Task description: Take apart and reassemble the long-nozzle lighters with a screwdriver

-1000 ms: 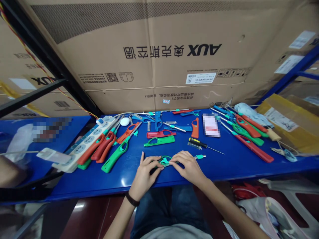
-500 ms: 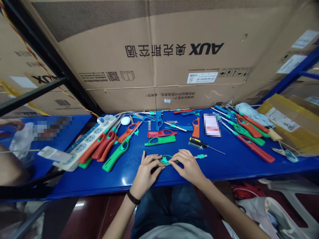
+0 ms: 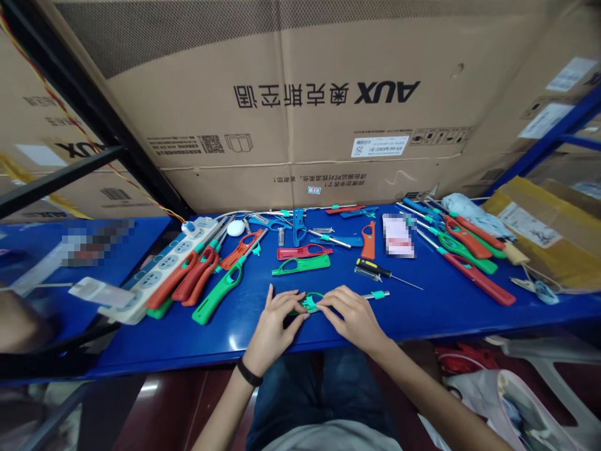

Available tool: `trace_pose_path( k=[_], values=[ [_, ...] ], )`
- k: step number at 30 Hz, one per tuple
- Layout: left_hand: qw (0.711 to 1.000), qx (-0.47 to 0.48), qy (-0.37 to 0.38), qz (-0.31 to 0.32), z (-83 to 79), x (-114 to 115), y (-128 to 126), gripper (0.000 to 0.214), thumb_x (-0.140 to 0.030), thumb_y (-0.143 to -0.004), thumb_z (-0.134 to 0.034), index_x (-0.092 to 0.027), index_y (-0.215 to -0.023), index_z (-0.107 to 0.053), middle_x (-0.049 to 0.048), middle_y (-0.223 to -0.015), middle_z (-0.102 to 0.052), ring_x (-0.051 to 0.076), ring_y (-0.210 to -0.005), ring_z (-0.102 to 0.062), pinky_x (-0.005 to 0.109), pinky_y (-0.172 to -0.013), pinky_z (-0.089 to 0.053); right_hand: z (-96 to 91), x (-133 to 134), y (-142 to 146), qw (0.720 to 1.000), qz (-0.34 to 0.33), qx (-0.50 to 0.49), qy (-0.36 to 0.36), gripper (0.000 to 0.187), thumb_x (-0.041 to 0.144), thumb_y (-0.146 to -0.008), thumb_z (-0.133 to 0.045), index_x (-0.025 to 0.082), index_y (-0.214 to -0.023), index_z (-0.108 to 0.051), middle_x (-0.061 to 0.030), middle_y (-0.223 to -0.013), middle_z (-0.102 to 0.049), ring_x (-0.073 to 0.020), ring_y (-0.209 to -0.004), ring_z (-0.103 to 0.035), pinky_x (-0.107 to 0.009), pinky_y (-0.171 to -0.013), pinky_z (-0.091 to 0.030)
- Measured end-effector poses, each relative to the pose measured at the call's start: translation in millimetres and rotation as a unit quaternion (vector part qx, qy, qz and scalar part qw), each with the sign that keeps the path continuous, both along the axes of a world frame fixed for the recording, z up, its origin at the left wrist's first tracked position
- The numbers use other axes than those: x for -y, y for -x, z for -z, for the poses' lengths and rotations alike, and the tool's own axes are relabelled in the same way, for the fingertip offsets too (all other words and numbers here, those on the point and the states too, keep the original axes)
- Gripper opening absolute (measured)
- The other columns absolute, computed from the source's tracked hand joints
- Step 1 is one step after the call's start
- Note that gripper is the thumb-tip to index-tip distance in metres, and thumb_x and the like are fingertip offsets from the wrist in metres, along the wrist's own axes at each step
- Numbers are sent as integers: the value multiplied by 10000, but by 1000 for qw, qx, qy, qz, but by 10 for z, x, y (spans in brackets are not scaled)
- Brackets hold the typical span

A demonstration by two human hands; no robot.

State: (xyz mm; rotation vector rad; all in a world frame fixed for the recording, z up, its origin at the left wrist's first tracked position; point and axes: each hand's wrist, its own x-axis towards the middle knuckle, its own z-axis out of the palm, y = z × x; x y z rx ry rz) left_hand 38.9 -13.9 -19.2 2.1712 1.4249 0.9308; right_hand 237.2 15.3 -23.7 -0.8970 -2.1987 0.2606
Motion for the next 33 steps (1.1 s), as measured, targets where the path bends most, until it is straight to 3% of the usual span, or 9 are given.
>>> trace_pose_path(
  k=[6, 15, 18, 23, 26, 29, 33],
  values=[
    [1000, -1, 2, 2, -4, 2, -3, 59, -200, -834, -605, -216, -777, -610, 59, -1069, -701, 233, -1077, -614, 625, -1095, -172, -98, -30, -1, 998, -7, 56, -1, 119, 183, -906, -533, 183, -846, -636, -40, -810, -685, -182, -800, -603, -306, -706, -483],
    [1000, 1, 6, 5, 0, -3, -5, 67, -198, -832, -602, -216, -768, -610, 54, -1052, -703, 229, -1064, -620, 625, -1096, -166, -94, -45, 0, 988, -36, 119, -91, 154, 122, -911, -493, 165, -856, -631, -40, -824, -687, -181, -820, -599, -350, -809, -419],
    [1000, 2, 8, 4, 6, -4, -1, 70, -196, -833, -602, -217, -767, -610, 55, -1052, -703, 232, -1068, -618, 627, -1095, -164, -132, -72, -5, 989, -49, 124, -60, 139, 121, -897, -521, 165, -839, -640, -42, -811, -687, -182, -807, -598, -347, -799, -408],
    [1000, 5, 1, 5, 8, 0, 3, 62, -204, -831, -606, -216, -770, -614, 61, -1037, -707, 238, -1068, -616, 632, -1091, -171, -300, -170, -28, 988, -51, 117, 87, 72, 215, -845, -647, 203, -779, -675, -10, -767, -709, -166, -785, -618, -338, -783, -411],
    [1000, 4, 2, 3, 6, 2, 3, 59, -197, -830, -609, -215, -774, -611, 61, -1041, -705, 238, -1079, -607, 638, -1089, -164, -361, -163, -42, 987, -33, 117, 105, 103, 281, -839, -658, 217, -910, -695, -24, -855, -732, -179, -831, -634, -350, -794, -435],
    [1000, 4, 0, 2, 14, 3, 4, 60, -191, -826, -614, -217, -772, -611, 59, -1044, -705, 239, -1079, -604, 644, -1088, -160, -332, -67, -48, 990, -24, 132, 50, 261, 192, -889, -554, 204, -1138, -629, -70, -1092, -699, -202, -988, -617, -395, -878, -439],
    [1000, 3, -1, 0, 30, -1, 6, 65, -178, -823, -609, -221, -776, -621, 51, -1050, -703, 240, -1082, -603, 647, -1086, -166, -191, 105, -34, 977, -49, 206, -20, 429, 74, -878, -420, 151, -1288, -519, -94, -1293, -586, -216, -1179, -536, -489, -1042, -338]
  ],
)
